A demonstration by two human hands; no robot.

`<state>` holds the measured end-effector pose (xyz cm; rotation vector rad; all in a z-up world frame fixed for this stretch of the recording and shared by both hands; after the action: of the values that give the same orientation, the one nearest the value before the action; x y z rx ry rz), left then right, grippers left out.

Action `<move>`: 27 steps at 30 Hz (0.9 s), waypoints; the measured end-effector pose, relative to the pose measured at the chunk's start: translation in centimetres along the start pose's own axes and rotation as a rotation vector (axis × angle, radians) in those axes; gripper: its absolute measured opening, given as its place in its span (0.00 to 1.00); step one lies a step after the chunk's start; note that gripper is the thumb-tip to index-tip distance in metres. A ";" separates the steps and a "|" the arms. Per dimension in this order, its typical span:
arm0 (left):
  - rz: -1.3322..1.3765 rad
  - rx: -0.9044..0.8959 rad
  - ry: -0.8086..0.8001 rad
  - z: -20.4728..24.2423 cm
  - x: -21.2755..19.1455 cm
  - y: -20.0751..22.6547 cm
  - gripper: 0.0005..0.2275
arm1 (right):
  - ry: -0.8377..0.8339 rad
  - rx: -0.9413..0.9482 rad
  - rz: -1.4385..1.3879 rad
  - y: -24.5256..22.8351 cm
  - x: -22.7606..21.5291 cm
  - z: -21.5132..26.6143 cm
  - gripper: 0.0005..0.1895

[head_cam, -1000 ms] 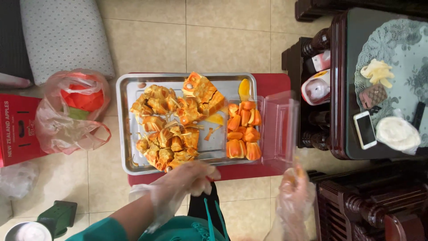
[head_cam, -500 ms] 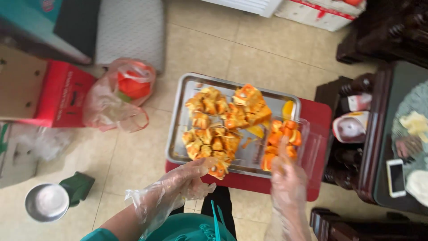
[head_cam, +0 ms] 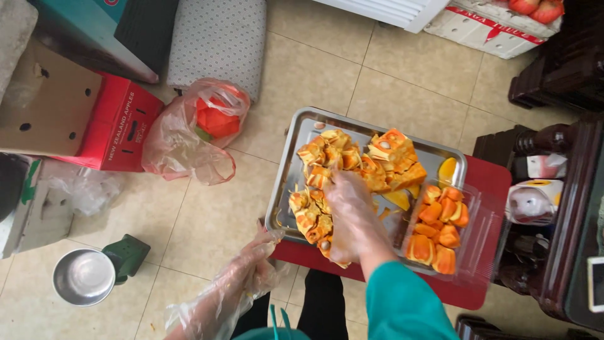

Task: Separating jackfruit bulbs from the husk and placing them into a container

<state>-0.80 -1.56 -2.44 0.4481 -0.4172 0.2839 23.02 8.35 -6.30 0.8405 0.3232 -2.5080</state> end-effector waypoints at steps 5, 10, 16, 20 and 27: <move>0.184 -0.055 -0.073 0.1 -0.3 0.8 0.23 | -0.059 -0.138 0.218 -2.0 1.7 -3.1 0.40; 0.002 -0.021 0.102 -1.3 -1.5 -0.2 0.22 | 0.314 -0.641 0.336 -0.7 7.2 -8.0 0.22; -0.110 -0.111 0.123 -1.1 -0.7 1.2 0.26 | 0.138 -0.600 0.216 -1.6 5.6 -5.7 0.23; -0.287 -0.075 0.153 -2.6 -2.2 0.6 0.28 | 0.098 -0.558 0.321 -2.1 5.2 -5.8 0.21; 0.141 -0.097 0.295 -2.2 -1.2 1.1 0.19 | 0.202 -0.711 -0.090 -1.4 1.6 -1.7 0.12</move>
<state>-1.51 0.25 -4.34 0.2762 -0.1733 0.4579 22.05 9.59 -8.46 0.7758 1.2481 -2.1269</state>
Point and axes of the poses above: each hand's wrist, its own z-axis away from the middle knuckle, its own x-axis out of the palm, y = z × x, the point moved 3 cm from there along -z, towards the middle knuckle, and after that the axes turned 3 degrees about z, right-handed, at the moved point
